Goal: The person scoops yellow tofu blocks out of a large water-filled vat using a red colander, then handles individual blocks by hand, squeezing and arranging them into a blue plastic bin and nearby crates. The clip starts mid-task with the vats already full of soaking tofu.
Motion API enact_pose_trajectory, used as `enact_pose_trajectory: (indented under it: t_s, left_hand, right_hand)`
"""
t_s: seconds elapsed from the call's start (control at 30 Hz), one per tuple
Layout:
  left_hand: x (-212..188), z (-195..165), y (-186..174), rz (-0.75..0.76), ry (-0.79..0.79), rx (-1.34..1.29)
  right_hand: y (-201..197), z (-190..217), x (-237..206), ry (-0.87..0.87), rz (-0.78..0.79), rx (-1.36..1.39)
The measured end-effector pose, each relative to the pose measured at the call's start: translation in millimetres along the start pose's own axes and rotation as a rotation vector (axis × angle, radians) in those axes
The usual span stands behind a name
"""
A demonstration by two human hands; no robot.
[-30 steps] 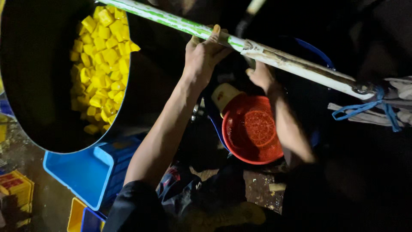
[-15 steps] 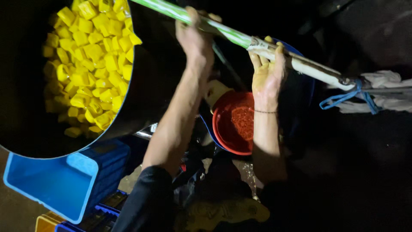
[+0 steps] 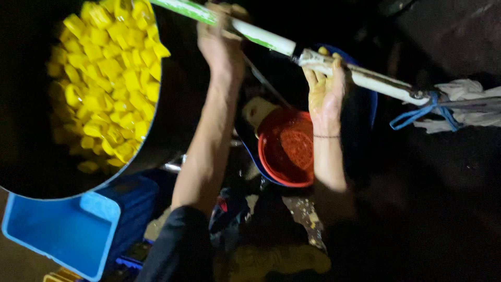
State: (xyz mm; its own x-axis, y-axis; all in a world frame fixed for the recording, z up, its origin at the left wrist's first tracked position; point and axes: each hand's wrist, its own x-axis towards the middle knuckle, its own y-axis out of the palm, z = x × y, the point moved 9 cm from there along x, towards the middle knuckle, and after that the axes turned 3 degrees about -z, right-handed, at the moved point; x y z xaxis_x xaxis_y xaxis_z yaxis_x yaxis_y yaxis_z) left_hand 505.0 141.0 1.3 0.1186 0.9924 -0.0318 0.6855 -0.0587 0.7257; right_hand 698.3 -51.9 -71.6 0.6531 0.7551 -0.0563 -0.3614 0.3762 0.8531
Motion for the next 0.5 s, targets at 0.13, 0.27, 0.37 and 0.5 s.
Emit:
enact_pose_trajectory:
  t_s: [0.13, 0.27, 0.37, 0.5]
  left_hand:
    - [-14, -11, 27, 0.058, -0.009, 0.026]
    - [-47, -71, 63, 0.071, 0.049, -0.042]
    - [-124, -58, 74, 0.165, -0.053, -0.103]
    - [-230, 8, 32, 0.105, -0.197, 0.124]
  right_hand:
    - [-9, -6, 9, 0.035, -0.046, 0.045]
    - [-8, -4, 4, 0.154, -0.094, -0.035]
    - [-7, 12, -21, 0.315, -0.089, -0.543]
    - [28, 48, -72, 0.403, 0.258, -0.612]
